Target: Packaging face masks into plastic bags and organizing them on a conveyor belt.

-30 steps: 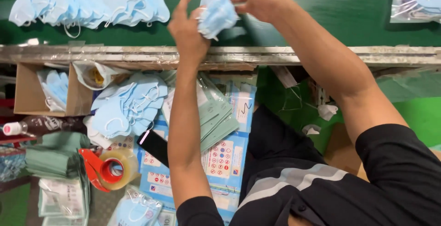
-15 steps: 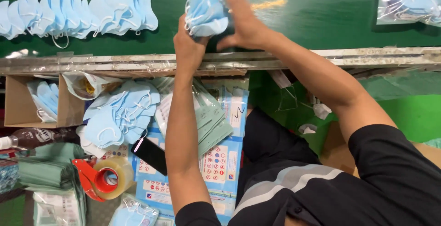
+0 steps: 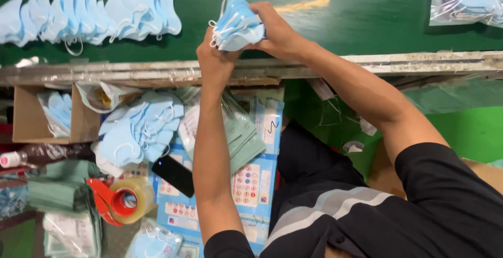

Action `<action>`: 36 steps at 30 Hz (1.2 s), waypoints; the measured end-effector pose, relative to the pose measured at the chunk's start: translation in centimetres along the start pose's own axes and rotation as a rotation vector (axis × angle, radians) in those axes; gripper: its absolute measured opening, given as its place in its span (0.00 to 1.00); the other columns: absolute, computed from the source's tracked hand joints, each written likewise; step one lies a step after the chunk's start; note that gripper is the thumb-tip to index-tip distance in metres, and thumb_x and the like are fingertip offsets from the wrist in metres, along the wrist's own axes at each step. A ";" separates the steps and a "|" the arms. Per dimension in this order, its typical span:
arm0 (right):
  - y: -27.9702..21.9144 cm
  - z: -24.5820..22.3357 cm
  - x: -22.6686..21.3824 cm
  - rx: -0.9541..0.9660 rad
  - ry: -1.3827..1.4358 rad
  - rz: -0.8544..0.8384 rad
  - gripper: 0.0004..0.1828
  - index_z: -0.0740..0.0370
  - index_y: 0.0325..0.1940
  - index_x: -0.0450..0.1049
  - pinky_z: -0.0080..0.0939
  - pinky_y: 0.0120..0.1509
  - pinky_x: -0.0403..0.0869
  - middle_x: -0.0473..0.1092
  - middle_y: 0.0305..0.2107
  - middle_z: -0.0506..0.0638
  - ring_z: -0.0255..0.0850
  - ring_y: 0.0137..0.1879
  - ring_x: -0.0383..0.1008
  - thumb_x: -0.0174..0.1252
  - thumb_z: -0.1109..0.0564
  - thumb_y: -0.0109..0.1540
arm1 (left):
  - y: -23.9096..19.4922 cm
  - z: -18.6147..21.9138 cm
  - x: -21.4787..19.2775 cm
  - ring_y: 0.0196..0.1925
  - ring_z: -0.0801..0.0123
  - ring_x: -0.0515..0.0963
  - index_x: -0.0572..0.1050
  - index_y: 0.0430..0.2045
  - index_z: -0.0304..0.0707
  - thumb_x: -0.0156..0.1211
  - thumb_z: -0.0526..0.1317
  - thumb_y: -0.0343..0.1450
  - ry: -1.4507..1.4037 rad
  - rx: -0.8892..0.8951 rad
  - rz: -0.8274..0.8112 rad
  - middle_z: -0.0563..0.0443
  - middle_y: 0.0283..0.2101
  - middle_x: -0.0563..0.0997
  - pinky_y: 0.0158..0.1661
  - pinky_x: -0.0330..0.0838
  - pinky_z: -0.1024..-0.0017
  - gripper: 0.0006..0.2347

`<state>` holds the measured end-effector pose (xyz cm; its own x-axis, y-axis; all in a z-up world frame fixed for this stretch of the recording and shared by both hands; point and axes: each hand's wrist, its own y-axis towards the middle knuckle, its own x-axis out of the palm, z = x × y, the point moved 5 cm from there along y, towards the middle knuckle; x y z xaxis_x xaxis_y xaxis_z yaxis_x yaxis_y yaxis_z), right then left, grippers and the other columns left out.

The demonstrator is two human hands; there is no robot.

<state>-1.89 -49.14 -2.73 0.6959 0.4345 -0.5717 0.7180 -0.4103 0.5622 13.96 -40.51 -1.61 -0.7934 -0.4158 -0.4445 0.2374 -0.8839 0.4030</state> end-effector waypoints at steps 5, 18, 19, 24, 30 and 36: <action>-3.4 -1.3 3.1 0.388 0.611 0.190 0.22 0.66 0.68 0.67 0.46 0.69 0.74 0.73 0.57 0.55 0.47 0.63 0.74 0.60 0.58 0.71 | -5.3 6.3 -3.2 0.54 0.54 0.85 0.67 0.58 0.33 0.80 0.38 0.66 -0.035 -0.101 0.166 0.41 0.51 0.83 0.52 0.78 0.64 0.30; -8.4 -17.4 11.3 0.740 1.768 -0.051 0.29 0.59 0.68 0.69 0.52 0.56 0.79 0.75 0.50 0.50 0.42 0.52 0.79 0.43 0.36 0.75 | -22.4 16.9 -11.7 0.65 0.60 0.73 0.71 0.65 0.44 0.78 0.41 0.71 0.026 0.136 0.285 0.47 0.72 0.62 0.64 0.76 0.67 0.28; -8.3 -18.1 11.6 0.713 1.749 -0.067 0.29 0.58 0.68 0.69 0.50 0.56 0.79 0.75 0.50 0.49 0.40 0.52 0.78 0.46 0.36 0.74 | -23.0 17.1 -12.3 0.65 0.61 0.74 0.72 0.63 0.44 0.78 0.41 0.72 0.051 0.134 0.304 0.47 0.71 0.63 0.62 0.77 0.68 0.25; -8.5 -20.1 12.7 0.695 1.722 -0.095 0.29 0.58 0.68 0.69 0.43 0.56 0.78 0.76 0.51 0.48 0.37 0.53 0.78 0.51 0.36 0.73 | -25.5 18.3 -14.1 0.65 0.61 0.76 0.74 0.61 0.44 0.74 0.39 0.76 0.117 0.138 0.381 0.48 0.71 0.65 0.60 0.76 0.68 0.19; -8.6 -21.2 13.2 0.766 1.675 -0.112 0.31 0.59 0.66 0.71 0.44 0.60 0.78 0.75 0.52 0.48 0.38 0.56 0.78 0.54 0.35 0.69 | -27.2 19.3 -15.0 0.65 0.61 0.76 0.74 0.61 0.45 0.67 0.35 0.78 0.104 0.126 0.380 0.47 0.71 0.64 0.63 0.77 0.67 0.16; -8.4 -22.2 13.1 0.755 1.659 -0.139 0.33 0.58 0.67 0.71 0.46 0.67 0.76 0.74 0.55 0.48 0.38 0.61 0.75 0.57 0.34 0.66 | -27.7 19.9 -14.8 0.69 0.62 0.73 0.78 0.60 0.51 0.63 0.30 0.78 0.227 0.132 0.324 0.47 0.73 0.61 0.61 0.70 0.68 0.17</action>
<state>0.98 -22.16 -1.67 0.2476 0.5549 0.7942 0.9407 -0.3339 -0.0599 7.97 -5.63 9.74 -0.5423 -0.7179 -0.4365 0.3690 -0.6703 0.6438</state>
